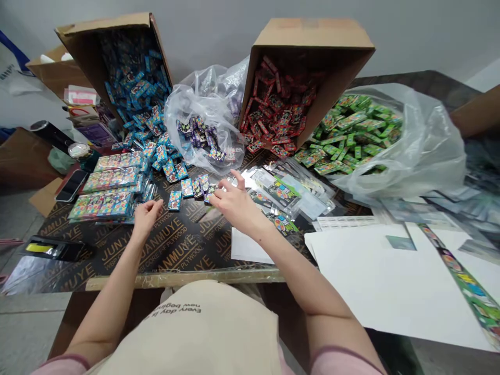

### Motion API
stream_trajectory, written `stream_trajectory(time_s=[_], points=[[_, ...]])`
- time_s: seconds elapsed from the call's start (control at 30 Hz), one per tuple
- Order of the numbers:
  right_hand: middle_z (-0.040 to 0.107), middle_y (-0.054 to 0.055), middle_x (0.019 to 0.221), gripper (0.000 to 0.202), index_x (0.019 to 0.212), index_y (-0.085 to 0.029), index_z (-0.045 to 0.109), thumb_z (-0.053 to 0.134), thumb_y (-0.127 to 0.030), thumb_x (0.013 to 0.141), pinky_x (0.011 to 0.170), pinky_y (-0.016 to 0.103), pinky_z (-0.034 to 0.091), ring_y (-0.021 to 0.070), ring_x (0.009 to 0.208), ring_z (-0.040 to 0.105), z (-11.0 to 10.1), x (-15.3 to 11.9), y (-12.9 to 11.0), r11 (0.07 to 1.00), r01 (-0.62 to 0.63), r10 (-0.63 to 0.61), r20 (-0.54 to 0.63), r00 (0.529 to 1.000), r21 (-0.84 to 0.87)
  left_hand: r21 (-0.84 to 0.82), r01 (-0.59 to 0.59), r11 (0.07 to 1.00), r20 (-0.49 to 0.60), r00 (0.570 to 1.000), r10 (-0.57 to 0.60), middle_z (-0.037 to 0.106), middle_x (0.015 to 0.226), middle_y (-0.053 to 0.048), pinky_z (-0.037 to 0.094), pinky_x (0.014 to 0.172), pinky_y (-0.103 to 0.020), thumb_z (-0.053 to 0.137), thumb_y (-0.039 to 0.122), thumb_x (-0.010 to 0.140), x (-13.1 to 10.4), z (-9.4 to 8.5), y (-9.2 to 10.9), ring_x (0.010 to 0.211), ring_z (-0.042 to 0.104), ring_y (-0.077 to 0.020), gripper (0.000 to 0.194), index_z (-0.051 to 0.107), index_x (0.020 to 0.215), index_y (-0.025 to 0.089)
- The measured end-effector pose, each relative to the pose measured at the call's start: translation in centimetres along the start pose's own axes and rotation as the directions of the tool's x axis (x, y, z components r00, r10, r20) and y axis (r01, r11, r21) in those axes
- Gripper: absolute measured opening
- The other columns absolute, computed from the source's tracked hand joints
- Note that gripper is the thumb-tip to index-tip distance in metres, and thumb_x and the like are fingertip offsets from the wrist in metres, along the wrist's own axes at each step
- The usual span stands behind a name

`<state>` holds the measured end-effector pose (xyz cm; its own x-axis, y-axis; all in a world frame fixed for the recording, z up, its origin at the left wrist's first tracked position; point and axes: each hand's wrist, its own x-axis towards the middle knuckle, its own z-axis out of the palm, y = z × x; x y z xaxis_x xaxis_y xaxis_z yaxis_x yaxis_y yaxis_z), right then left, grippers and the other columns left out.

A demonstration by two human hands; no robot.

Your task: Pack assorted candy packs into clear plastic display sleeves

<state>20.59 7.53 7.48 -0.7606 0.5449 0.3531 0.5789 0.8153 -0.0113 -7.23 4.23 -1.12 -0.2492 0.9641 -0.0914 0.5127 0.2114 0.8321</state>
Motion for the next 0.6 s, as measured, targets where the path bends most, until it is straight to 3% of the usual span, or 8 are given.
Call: stream_trajectory(time_s=[0.1, 0.13, 0.2, 0.27, 0.33, 0.43, 0.53, 0.6], points=[[0.067, -0.001, 0.074, 0.022, 0.08, -0.021, 0.062, 0.051, -0.004, 0.088, 0.11, 0.05, 0.014, 0.0193, 0.098, 0.055, 0.5, 0.1, -1.3, 0.98, 0.114, -0.112, -0.023, 0.993, 0.164, -0.215, -0.05, 0.975, 0.302, 0.946, 0.115, 0.072, 0.096, -0.005, 0.047, 0.089, -0.031, 0.074, 0.056, 0.063, -1.7, 0.7, 1.5, 0.098, 0.062, -0.0233, 0.05, 0.068, 0.093, 0.016], [0.067, -0.001, 0.075, 0.022, 0.081, -0.022, 0.063, 0.051, -0.004, 0.088, 0.11, 0.05, 0.014, 0.0188, 0.099, 0.055, 0.9, 0.2, -1.9, 0.961, 0.156, -0.15, -0.043, 0.988, 0.228, -0.372, 0.006, 0.928, 0.479, 0.858, 0.186, 0.071, 0.107, -0.006, 0.043, 0.097, -0.034, 0.083, 0.05, 0.052, -2.6, 1.5, 2.1, 0.109, 0.059, -0.0268, 0.062, 0.068, 0.102, 0.017], [0.068, -0.001, 0.08, 0.021, 0.083, -0.022, 0.064, 0.052, -0.006, 0.088, 0.111, 0.05, 0.016, 0.0193, 0.105, 0.055, 1.8, 0.4, -2.9, 0.935, 0.177, -0.153, -0.103, 0.983, 0.308, -0.582, 0.296, 0.758, 0.688, 0.676, 0.264, 0.067, 0.118, -0.007, 0.038, 0.105, -0.041, 0.089, 0.042, 0.042, -4.5, 3.5, 2.9, 0.12, 0.054, -0.0324, 0.075, 0.067, 0.109, 0.017], [0.068, 0.003, 0.098, 0.013, 0.089, -0.024, 0.065, 0.057, -0.013, 0.088, 0.109, 0.05, 0.02, 0.0224, 0.115, 0.053, 2.8, 0.4, -3.5, 0.938, 0.086, -0.028, -0.172, 0.985, 0.337, -0.654, 0.486, 0.58, 0.709, 0.662, 0.244, 0.067, 0.119, -0.01, 0.04, 0.104, -0.045, 0.079, 0.051, 0.056, -6.2, 5.2, 3.3, 0.118, 0.056, -0.0338, 0.067, 0.066, 0.111, 0.016], [0.063, 0.008, 0.116, 0.015, 0.101, -0.024, 0.064, 0.064, -0.023, 0.086, 0.105, 0.048, 0.03, 0.0258, 0.12, 0.051, 3.7, -0.1, -3.5, 0.914, -0.078, 0.192, -0.257, 0.947, 0.398, -0.684, 0.53, 0.501, 0.691, 0.69, 0.214, 0.068, 0.117, -0.012, 0.043, 0.101, -0.046, 0.065, 0.06, 0.068, -7.2, 6.2, 3.2, 0.114, 0.059, -0.033, 0.064, 0.065, 0.114, 0.015], [0.062, 0.01, 0.112, 0.03, 0.109, -0.022, 0.059, 0.068, -0.033, 0.083, 0.092, 0.041, 0.044, 0.0247, 0.106, 0.058, 5.0, -0.9, -3.1, 0.772, -0.229, 0.452, -0.258, 0.854, 0.594, -0.726, 0.544, 0.421, 0.649, 0.744, 0.16, 0.07, 0.113, -0.014, 0.047, 0.097, -0.044, 0.058, 0.061, 0.073, -7.6, 6.1, 2.8, 0.111, 0.062, -0.0318, 0.064, 0.065, 0.115, 0.013], [0.065, 0.006, 0.099, 0.03, 0.104, -0.021, 0.06, 0.071, -0.035, 0.08, 0.082, 0.036, 0.048, 0.0214, 0.089, 0.06, 6.2, -1.3, -2.6, 0.63, -0.291, 0.532, -0.127, 0.837, 0.72, -0.727, 0.544, 0.419, 0.638, 0.76, 0.122, 0.072, 0.108, -0.015, 0.05, 0.09, -0.041, 0.064, 0.055, 0.071, -7.4, 5.7, 2.5, 0.106, 0.065, -0.0311, 0.058, 0.068, 0.111, 0.013], [0.064, 0.004, 0.092, 0.03, 0.098, -0.021, 0.061, 0.073, -0.038, 0.077, 0.077, 0.034, 0.048, 0.0203, 0.083, 0.059, 6.4, -1.2, -2.3, 0.606, -0.322, 0.533, -0.072, 0.843, 0.727, -0.707, 0.522, 0.476, 0.641, 0.758, 0.12, 0.071, 0.11, -0.014, 0.051, 0.087, -0.039, 0.067, 0.053, 0.068, -7.1, 5.7, 2.3, 0.103, 0.065, -0.0296, 0.06, 0.067, 0.114, 0.015]])
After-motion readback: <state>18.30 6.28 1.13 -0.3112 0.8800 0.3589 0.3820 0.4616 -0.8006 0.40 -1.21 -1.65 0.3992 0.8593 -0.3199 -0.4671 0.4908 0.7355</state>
